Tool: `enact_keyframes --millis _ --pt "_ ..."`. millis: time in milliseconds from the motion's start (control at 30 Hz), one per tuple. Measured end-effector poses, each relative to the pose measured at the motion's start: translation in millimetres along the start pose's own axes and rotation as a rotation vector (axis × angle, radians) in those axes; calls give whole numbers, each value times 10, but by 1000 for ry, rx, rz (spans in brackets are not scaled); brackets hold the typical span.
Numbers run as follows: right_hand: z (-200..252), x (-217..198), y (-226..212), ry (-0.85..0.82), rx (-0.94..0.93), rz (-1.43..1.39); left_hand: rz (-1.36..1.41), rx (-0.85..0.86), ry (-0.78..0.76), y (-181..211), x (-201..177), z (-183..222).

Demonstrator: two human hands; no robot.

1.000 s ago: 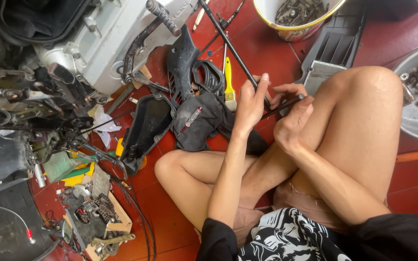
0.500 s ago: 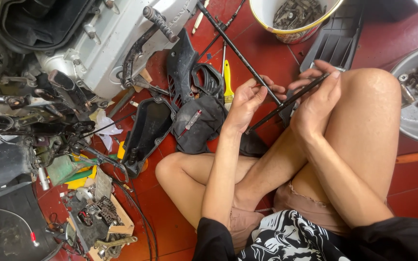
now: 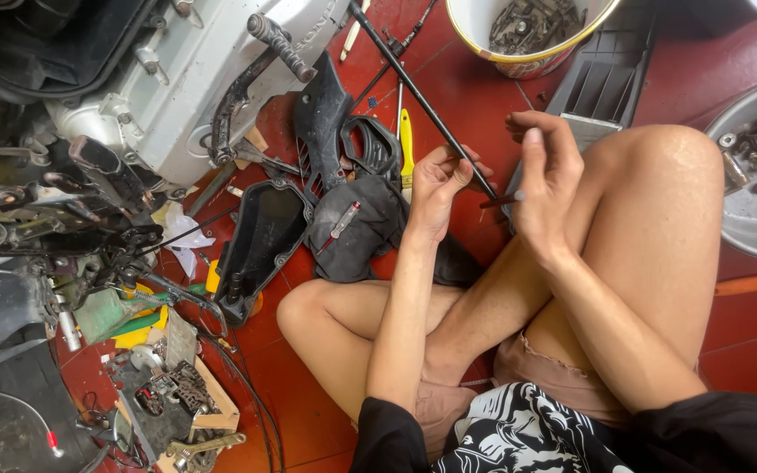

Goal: A person sits on the floor and uses manual tools to prepare a motorcycle housing for assembly by manipulating fasteners.

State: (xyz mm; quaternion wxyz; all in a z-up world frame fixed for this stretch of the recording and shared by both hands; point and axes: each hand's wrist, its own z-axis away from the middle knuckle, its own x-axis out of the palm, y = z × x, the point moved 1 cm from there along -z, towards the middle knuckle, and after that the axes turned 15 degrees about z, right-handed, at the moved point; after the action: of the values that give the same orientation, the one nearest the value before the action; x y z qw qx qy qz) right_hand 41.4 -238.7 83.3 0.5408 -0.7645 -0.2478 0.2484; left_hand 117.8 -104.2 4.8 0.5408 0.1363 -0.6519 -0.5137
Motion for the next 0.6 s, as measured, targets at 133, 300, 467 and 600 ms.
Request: enact_keyframes --millis 133,300,467,600 --pt "15 -1 99 100 280 -292 -7 25 11 0 82 -35" --pt "123 -11 -19 109 26 -142 -6 14 66 -60 59 -51" --pt "197 11 37 5 125 -236 0 -43 75 86 151 -14" --pt "125 -26 144 16 298 -379 92 -108 -48 278 223 -13"
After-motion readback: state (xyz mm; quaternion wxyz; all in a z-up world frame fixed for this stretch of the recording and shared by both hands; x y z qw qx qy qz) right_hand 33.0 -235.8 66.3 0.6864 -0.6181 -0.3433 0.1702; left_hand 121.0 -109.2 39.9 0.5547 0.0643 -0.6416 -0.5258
